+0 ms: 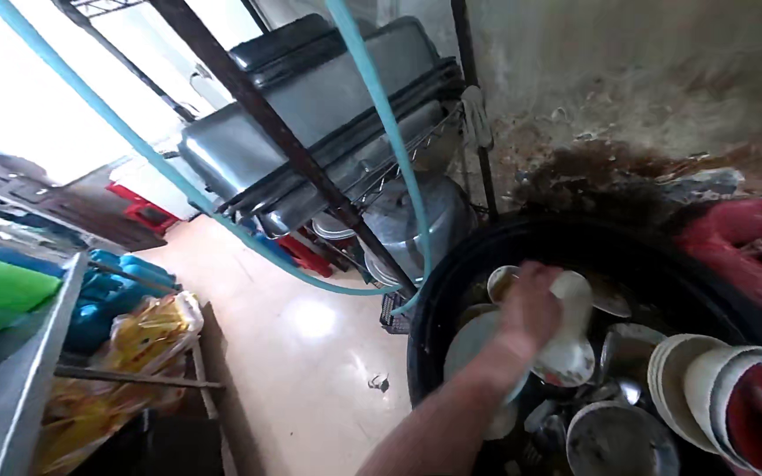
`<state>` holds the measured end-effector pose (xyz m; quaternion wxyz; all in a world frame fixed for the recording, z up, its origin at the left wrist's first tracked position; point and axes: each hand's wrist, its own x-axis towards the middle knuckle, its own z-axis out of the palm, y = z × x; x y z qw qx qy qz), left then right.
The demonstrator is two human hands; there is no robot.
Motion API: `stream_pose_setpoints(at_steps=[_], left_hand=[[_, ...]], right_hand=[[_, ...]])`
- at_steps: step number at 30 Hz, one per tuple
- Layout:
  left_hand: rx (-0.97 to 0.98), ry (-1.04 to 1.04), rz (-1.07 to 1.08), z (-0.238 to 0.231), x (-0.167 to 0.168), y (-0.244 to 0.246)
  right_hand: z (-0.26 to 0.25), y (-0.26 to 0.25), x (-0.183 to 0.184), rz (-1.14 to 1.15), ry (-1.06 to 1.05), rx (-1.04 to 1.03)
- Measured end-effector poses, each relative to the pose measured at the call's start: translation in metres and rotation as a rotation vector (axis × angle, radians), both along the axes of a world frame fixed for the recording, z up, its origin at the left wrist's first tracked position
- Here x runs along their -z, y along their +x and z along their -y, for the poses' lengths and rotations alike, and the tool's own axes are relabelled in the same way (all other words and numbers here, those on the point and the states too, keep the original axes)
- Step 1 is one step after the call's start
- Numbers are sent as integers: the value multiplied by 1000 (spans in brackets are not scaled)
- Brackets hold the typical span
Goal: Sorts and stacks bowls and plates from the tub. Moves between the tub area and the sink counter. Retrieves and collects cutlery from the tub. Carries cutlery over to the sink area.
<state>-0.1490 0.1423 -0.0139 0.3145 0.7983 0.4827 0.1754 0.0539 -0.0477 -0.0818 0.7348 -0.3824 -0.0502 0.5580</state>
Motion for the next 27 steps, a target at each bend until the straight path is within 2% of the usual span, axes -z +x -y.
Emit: stream_pose_setpoints(at_steps=[3, 4, 6, 8, 9, 10, 12, 14, 15, 16, 17, 19, 21, 24, 27], left_hand=[[30, -279, 275, 52, 8, 30], [33, -352, 379, 66, 15, 38], [76, -471, 508, 85, 22, 45], [104, -486, 473, 79, 17, 36], [79, -441, 415, 65, 14, 27], [17, -388, 345, 45, 15, 15], [-93, -311, 196, -5, 32, -12], [-223, -279, 6, -48, 48, -31], [-272, -298, -129, -64, 55, -37], [-303, -316, -259, -76, 64, -41], [-309, -336, -386, -83, 73, -43], [-304, -380, -538, -87, 83, -36], [-348, -369, -540, -85, 92, -23], [-366, -178, -374, -88, 106, -15], [-281, -80, -220, -94, 72, -15]], right_hand=[[-18, -40, -85, 37, -218, 112], [-19, -44, -96, 49, -233, 109], [-14, -39, -84, 45, -186, 42], [-12, -34, -70, 27, -179, 16], [-12, -38, -76, 29, -223, 29], [-11, -42, -84, 32, -265, 31], [-5, -38, -80, 22, -243, -35], [-5, -40, -77, 12, -231, -3], [0, -32, -60, 3, -147, -43], [8, -11, -29, -46, 3, -168], [10, -3, -15, -39, 45, -202], [3, -9, -22, 34, -47, -127], [6, -2, -4, -22, 22, -119], [8, 3, 13, -48, 27, -90], [1, -1, 9, -79, -47, -21]])
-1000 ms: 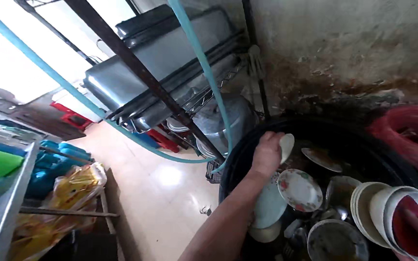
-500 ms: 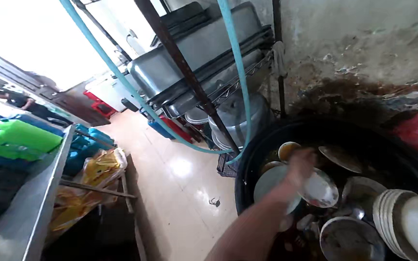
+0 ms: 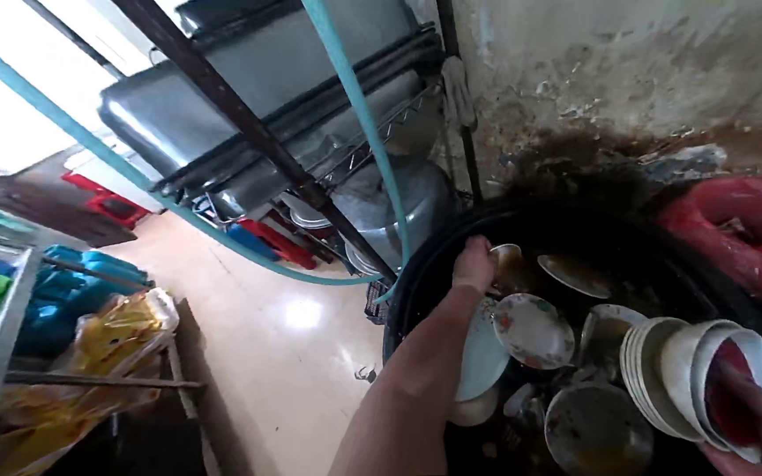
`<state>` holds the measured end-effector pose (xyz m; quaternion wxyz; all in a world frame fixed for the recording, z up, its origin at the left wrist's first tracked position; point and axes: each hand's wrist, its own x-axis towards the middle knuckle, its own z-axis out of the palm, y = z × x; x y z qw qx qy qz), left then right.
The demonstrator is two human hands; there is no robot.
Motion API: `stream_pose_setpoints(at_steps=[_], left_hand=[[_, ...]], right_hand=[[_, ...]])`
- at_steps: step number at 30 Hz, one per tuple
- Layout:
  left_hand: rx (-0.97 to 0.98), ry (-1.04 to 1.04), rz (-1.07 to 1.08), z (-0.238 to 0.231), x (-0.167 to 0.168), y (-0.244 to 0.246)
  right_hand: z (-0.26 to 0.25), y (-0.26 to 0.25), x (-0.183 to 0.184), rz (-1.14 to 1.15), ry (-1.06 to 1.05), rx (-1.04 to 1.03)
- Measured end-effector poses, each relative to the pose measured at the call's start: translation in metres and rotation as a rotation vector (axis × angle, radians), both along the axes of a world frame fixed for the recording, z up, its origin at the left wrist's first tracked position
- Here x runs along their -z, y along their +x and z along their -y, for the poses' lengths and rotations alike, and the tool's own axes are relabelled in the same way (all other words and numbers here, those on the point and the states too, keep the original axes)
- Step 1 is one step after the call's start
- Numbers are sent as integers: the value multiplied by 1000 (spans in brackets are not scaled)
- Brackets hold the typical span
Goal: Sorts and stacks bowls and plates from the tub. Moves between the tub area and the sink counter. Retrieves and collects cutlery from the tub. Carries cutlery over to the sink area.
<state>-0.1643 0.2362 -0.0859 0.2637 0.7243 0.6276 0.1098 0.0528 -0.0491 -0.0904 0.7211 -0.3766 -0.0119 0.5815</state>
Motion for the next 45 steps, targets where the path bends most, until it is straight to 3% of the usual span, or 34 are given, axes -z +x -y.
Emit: stream_pose_setpoints(at_steps=[4, 6, 10, 14, 16, 19, 21, 23, 25, 29, 32, 35, 36, 39, 42, 45], left_hand=[[192, 244, 52, 18, -68, -6], [228, 185, 147, 54, -83, -1], [253, -199, 393, 141, -63, 36], [343, -396, 679, 173, -50, 54], [393, -247, 545, 159, -61, 33], [227, -113, 20, 108, -45, -28], [101, -227, -297, 87, -24, -64], [61, -342, -401, 82, -1, -86], [22, -408, -279, 83, 4, -89], [-154, -506, 222, 80, -9, -61], [-173, -532, 309, 73, -23, -16], [-175, -653, 564, 66, -34, 2], [-132, -642, 546, 64, -43, -2], [273, -349, 3, 79, -62, -32], [693, -342, -429, 147, -44, -68], [742, -376, -562, 192, -10, -95]], right_hand=[[-1, -3, -2, 41, 1, 17], [0, -1, -1, 34, -18, 25], [-2, 6, 7, -64, 54, 9], [2, 8, 4, -24, 47, -84], [3, 7, 2, -3, 69, -151], [3, 4, 0, 24, 27, -193], [4, 2, -2, 47, -59, -155], [3, 1, -3, 49, -117, -103], [-1, 1, -3, 34, -125, -62], [-5, 3, 3, 11, -90, -19], [-4, 4, 4, 57, -99, -35], [-4, 6, 8, 35, -37, -29], [-4, 6, 8, 34, -24, -21], [-5, 3, 5, 19, -34, 20], [-6, 1, 1, -14, -47, 29], [-8, 0, 0, -18, -70, 24]])
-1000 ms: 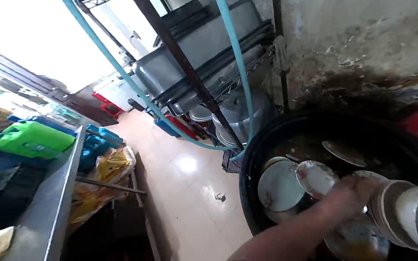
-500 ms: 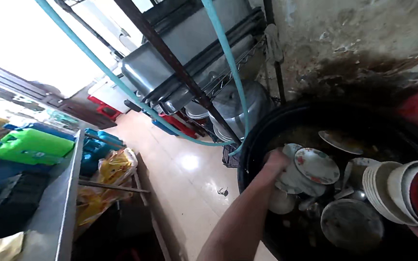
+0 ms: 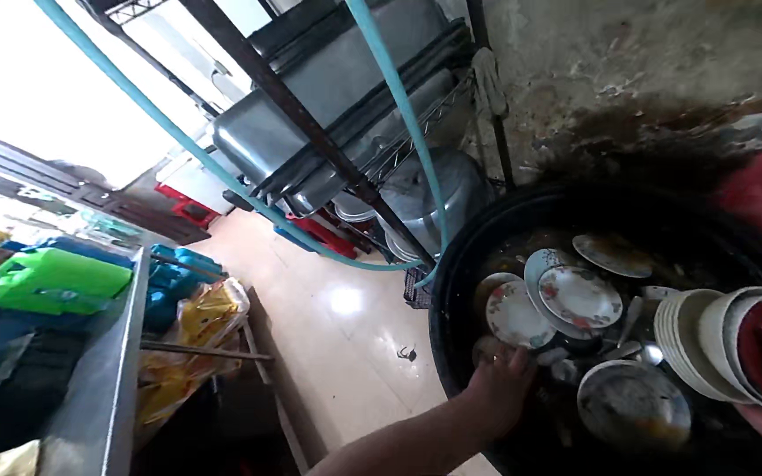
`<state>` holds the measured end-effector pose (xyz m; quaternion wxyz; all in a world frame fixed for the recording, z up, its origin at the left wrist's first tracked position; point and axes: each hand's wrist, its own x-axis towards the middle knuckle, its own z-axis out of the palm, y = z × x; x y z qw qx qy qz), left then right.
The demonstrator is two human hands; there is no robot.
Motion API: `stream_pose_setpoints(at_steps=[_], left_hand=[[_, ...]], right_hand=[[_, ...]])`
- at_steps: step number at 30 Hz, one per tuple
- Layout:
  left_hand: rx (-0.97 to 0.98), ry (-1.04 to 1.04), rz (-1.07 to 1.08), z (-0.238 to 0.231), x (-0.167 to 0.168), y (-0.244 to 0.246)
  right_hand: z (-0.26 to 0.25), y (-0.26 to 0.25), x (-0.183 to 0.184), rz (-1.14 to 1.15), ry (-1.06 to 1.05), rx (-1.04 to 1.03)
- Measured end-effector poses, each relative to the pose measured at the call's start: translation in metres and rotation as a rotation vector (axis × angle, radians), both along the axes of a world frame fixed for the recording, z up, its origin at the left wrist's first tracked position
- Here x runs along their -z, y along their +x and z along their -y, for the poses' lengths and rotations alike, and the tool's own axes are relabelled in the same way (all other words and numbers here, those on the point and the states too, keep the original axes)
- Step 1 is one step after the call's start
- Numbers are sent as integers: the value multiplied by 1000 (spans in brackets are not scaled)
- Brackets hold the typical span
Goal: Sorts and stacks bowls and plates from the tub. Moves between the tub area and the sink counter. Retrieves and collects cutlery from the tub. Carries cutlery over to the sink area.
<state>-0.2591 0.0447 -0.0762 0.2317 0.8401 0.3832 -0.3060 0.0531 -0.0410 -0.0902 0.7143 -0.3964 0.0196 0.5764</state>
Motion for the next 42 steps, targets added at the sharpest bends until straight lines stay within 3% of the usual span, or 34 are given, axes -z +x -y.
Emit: stream_pose_setpoints(at_steps=[3, 8, 11, 12, 15, 16, 18, 21, 24, 27, 29, 30, 32, 33, 35, 37, 42], left_hand=[[19, 60, 34, -17, 0, -4], [-170, 173, 26, -89, -31, 5], [-51, 312, 19, -98, -44, 8], [0, 418, 65, -95, -48, 10], [28, 730, 486, -85, -62, 21], [-62, 705, 574, -80, -69, 32], [-364, 420, 622, -68, -81, 59], [-649, 16, 792, -48, -69, 104], [-746, -222, 982, -19, -57, 137], [-771, -509, 1083, -17, -51, 130], [-682, -393, 960, -33, -53, 102], [-580, -205, 777, -44, -56, 82], [-367, 120, 190, -59, -60, 48], [-353, 161, -80, -64, -50, 37], [-331, 189, -344, -67, -11, 20], [-415, 190, -337, -66, 17, 14], [-643, 120, 46, -62, 19, 15]], right_hand=[[1, -1, -1, 37, 4, -7], [1, 2, 6, 93, 25, -58], [1, 2, 4, 89, 34, -51], [2, 2, 5, 90, 36, -43], [4, 2, 4, 91, 45, -42], [4, 0, 1, 77, 32, -44], [6, 0, -2, 31, 18, -55], [9, 4, -2, -28, 42, -54], [10, 4, -3, 20, 51, -82], [9, 5, -3, 16, 104, -134], [10, 4, -5, -10, 94, -163], [10, 3, -5, -4, 70, -166], [10, 2, -3, 17, 10, -139], [10, 2, -3, 15, -8, -125], [9, 2, -1, -9, -16, -96], [9, 1, -1, -29, -8, -58], [8, 2, -5, -60, 27, 14]])
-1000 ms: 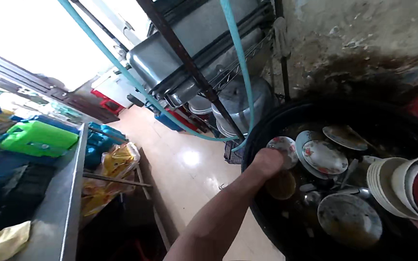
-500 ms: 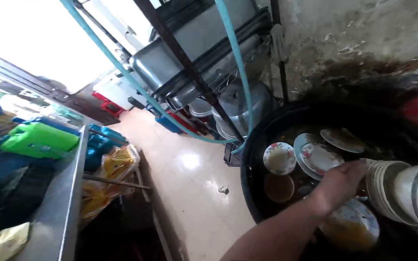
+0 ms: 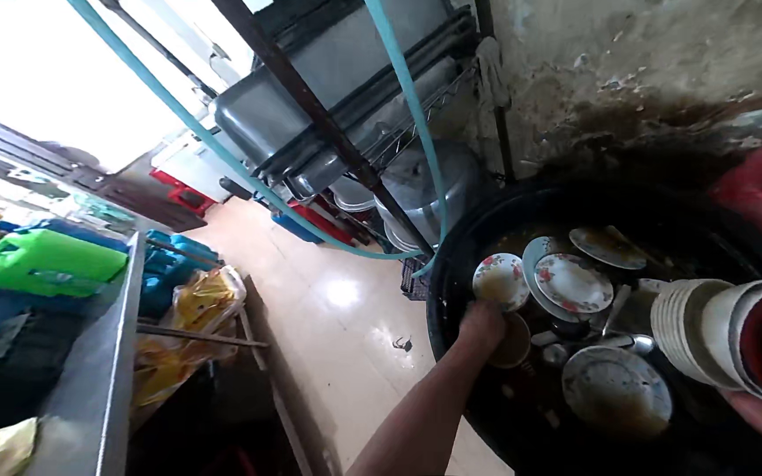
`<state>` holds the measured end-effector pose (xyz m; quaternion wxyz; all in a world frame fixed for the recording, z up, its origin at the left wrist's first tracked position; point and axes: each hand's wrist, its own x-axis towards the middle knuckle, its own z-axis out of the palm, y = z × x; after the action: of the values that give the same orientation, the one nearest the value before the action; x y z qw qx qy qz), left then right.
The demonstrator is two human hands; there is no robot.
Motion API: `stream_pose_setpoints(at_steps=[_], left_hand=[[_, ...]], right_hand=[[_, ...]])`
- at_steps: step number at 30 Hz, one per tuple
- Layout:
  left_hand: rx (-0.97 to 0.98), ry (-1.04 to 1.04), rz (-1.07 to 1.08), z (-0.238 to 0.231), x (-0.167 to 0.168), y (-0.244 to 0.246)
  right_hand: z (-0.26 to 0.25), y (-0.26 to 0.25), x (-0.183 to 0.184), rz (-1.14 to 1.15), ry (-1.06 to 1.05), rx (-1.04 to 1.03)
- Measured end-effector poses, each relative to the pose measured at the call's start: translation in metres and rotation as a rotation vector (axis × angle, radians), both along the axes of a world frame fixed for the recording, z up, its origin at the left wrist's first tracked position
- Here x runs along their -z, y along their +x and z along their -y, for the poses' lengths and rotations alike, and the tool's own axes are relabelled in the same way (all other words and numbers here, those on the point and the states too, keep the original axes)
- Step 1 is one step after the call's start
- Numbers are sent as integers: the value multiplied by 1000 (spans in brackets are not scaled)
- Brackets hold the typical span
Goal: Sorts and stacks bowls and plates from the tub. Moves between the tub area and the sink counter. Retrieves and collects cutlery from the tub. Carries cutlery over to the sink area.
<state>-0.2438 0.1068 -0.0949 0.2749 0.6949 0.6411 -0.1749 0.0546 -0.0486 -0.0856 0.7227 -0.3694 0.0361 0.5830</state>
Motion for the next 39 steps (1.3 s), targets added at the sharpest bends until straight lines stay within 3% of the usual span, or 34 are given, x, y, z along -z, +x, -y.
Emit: stream_pose_setpoints(at_steps=[3, 6, 10, 13, 19, 23, 26, 30, 32, 34, 37, 39], left_hand=[[-61, -63, 167, 5, 6, -6], [-71, 22, 91, 13, 11, -3], [56, 139, -20, 6, 19, -2], [46, 102, 10, 1, 26, -4], [-199, 70, 258, 0, 17, -10], [-306, -96, 413, 0, 2, -21], [-152, -85, 356, 14, -9, -15], [224, 297, 179, 25, -57, 6], [259, 499, 358, 20, -78, 18], [237, 514, 515, 18, -98, 43], [174, 263, 722, 30, -104, 96], [106, 158, 919, 43, -85, 127]], right_hand=[[-2, 1, 5, 0, 41, 13], [-2, 0, 3, -14, 64, 9], [0, -1, 3, -2, 57, -2], [2, 3, 7, -24, 92, -5], [3, 3, 4, -44, 85, 18], [0, 1, 3, -45, 80, 26], [-1, 1, 3, -25, 86, 12], [-1, 1, 2, -4, 53, -7], [-1, 1, 2, 43, 58, -48], [0, 1, 5, 71, 81, -79], [6, 8, 7, 137, 115, -131], [8, 14, 12, 165, 167, -139]])
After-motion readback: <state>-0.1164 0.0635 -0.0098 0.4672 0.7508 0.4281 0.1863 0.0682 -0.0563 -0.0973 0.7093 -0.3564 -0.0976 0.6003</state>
